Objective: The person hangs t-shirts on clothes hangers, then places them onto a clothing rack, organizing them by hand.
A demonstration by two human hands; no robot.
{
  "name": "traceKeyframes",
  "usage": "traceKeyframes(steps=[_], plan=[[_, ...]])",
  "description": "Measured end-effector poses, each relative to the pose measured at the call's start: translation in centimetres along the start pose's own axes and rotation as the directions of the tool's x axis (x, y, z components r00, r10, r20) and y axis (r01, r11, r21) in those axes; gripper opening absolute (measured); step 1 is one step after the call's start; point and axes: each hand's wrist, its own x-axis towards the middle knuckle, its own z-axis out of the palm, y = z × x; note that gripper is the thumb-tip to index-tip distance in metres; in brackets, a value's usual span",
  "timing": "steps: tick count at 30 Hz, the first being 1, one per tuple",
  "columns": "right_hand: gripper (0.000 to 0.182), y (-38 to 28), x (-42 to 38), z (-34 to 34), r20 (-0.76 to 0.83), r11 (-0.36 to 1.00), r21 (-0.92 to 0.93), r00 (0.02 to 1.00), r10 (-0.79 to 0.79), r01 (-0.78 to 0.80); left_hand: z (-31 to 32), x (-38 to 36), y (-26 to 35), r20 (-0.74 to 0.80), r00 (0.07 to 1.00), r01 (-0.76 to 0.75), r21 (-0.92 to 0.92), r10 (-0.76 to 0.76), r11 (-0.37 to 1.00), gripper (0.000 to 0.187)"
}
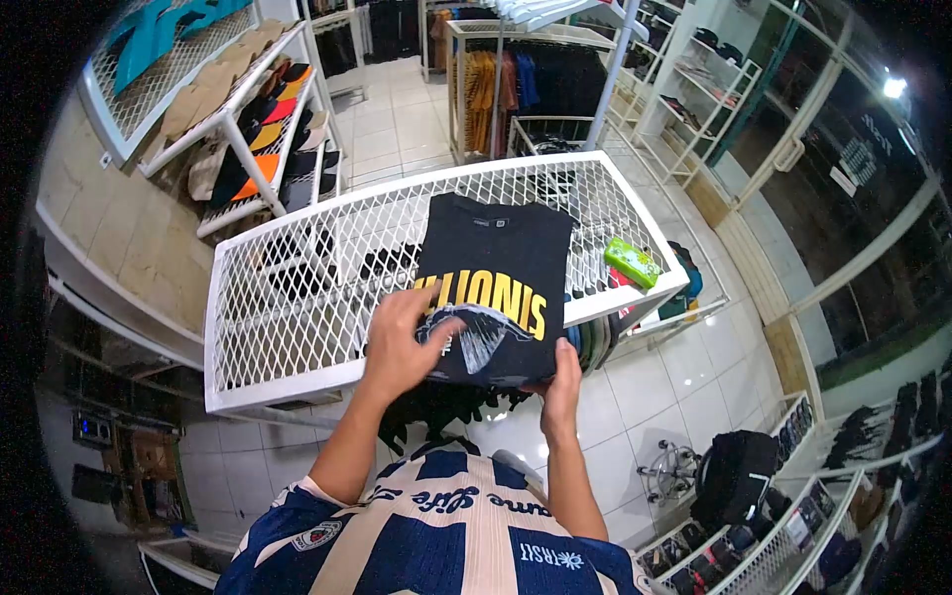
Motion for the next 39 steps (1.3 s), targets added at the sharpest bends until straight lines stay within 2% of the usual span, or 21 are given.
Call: traceKeyframes(steps=[2, 4, 6, 8, 11, 14, 18, 20, 22, 24, 25, 26, 27, 28, 30, 32, 34, 35, 36, 38, 39], plan=[[0.045, -0.1, 0.4, -0.3, -0.058, 1.000, 0.024, 0.998, -0.014, 0.015, 0.6, 0.2, -3.4, -0.086, 0.988, 0.148, 0.218, -0.132, 0.965, 0.047], [0.048, -0.7, 0.6, 0.2, -0.127, 0.988, -0.142, 0.988, -0.086, 0.068, 0.8, 0.5, -5.5, -0.042, 0.988, 0.152, 0.289, -0.146, 0.945, 0.046], [0.051, -1.3, 1.3, -0.6, -0.149, 0.986, -0.160, 0.987, -0.063, 0.039, 0.9, 1.3, -5.3, 0.016, 0.987, 0.149, 0.251, -0.158, 0.956, 0.047], [0.055, -1.2, 2.9, -1.0, -0.131, 0.947, -0.266, 0.967, -0.217, 0.177, 1.5, 1.8, -5.2, 0.062, 0.981, 0.165, 0.214, -0.182, 0.963, 0.048], [0.062, -3.3, 4.0, -0.3, -0.093, 0.924, -0.343, 0.972, -0.214, 0.170, 2.1, 2.7, -5.3, 0.040, 0.976, 0.201, 0.207, -0.213, 0.958, 0.053], [0.068, -4.9, 6.0, 1.0, -0.071, 0.908, -0.387, 0.977, -0.203, 0.161, 1.7, 3.3, -5.3, 0.057, 0.947, 0.304, 0.165, -0.316, 0.938, 0.045], [0.074, -4.3, 10.8, 0.8, -0.005, 0.858, -0.484, 0.979, -0.201, 0.174, 2.1, 2.4, -5.1, 0.001, 0.974, 0.220, 0.230, -0.226, 0.948, 0.038], [0.079, -4.4, 12.6, 0.9, 0.028, 0.745, -0.636, 0.970, -0.240, 0.203, 2.2, 2.3, -4.1, -0.045, 0.970, 0.242, 0.148, -0.238, 0.959, 0.033], [0.078, -4.4, 14.1, 1.5, 0.057, 0.790, -0.571, 0.971, -0.232, 0.222, 2.9, 2.3, -3.8, -0.038, 0.961, 0.275, 0.080, -0.273, 0.958, 0.037], [0.076, -3.9, 15.3, 1.7, 0.068, 0.872, -0.439, 0.976, -0.208, 0.217, 3.3, 3.0, -3.2, 0.038, 0.918, 0.397, -0.062, -0.395, 0.916, 0.053], [0.077, -3.6, 16.2, 1.6, 0.072, 0.843, -0.485, 0.971, -0.226, 0.232, 3.5, 3.3, -3.1, 0.024, 0.915, 0.403, -0.055, -0.402, 0.914, 0.053], [0.077, -3.9, 16.6, 1.9, 0.090, 0.843, -0.480, 0.969, -0.228, 0.243, 3.9, 3.7, -3.3, 0.021, 0.909, 0.416, -0.080, -0.415, 0.906, 0.064], [0.077, -4.2, 16.8, 2.4, 0.086, 0.869, -0.424, 0.966, -0.242, 0.256, 4.2, 4.2, -3.2, 0.016, 0.904, 0.427, -0.107, -0.428, 0.898, 0.076], [0.077, -4.4, 16.9, 2.9, 0.083, 0.892, -0.366, 0.964, -0.252, 0.264, 4.5, 4.7, -2.9, -0.004, 0.901, 0.431, -0.103, -0.434, 0.896, 0.076], [0.073, -7.1, 16.1, 4.4, 0.136, 0.962, -0.194, 0.977, -0.166, 0.190, 4.8, 5.5, -2.0, 0.119, 0.772, 0.607, -0.429, -0.624, 0.670, 0.092], [0.070, -8.1, 16.3, 4.8, 0.215, 0.946, -0.134, 0.941, -0.262, 0.294, 6.0, 6.4, -2.8, 0.163, 0.739, 0.633, -0.501, -0.653, 0.591, 0.088], [0.068, -8.9, 16.5, 5.1, 0.291, 0.919, -0.124, 0.899, -0.327, 0.374, 6.4, 7.1, -3.1, 0.553, 0.710, 0.638, -0.767, -0.436, 0.067, 0.075], [0.067, -9.3, 16.4, 5.1, 0.351, 0.887, -0.110, 0.852, -0.388, 0.449, 5.6, 7.6, -2.6, 0.641, 0.643, 0.691, -0.722, -0.419, -0.045, 0.066], [0.067, -10.2, 15.7, 5.5, 0.357, 0.890, -0.110, 0.853, -0.381, 0.443, 5.0, 7.5, -2.2, 0.640, 0.639, 0.691, -0.722, -0.428, -0.048, 0.066], [0.066, -12.4, 13.4, 6.7, 0.434, 0.888, 0.001, 0.800, -0.415, 0.460, 3.7, 7.2, -1.4, 0.511, 0.808, 0.522, -0.852, -0.295, -0.045, 0.070], [0.064, -13.6, 12.4, 7.1, 0.458, 0.897, 0.012, 0.795, -0.398, 0.442, 2.3, 7.1, -0.5, 0.440, 0.846, 0.465, -0.885, -0.302, 0.011, 0.079]])
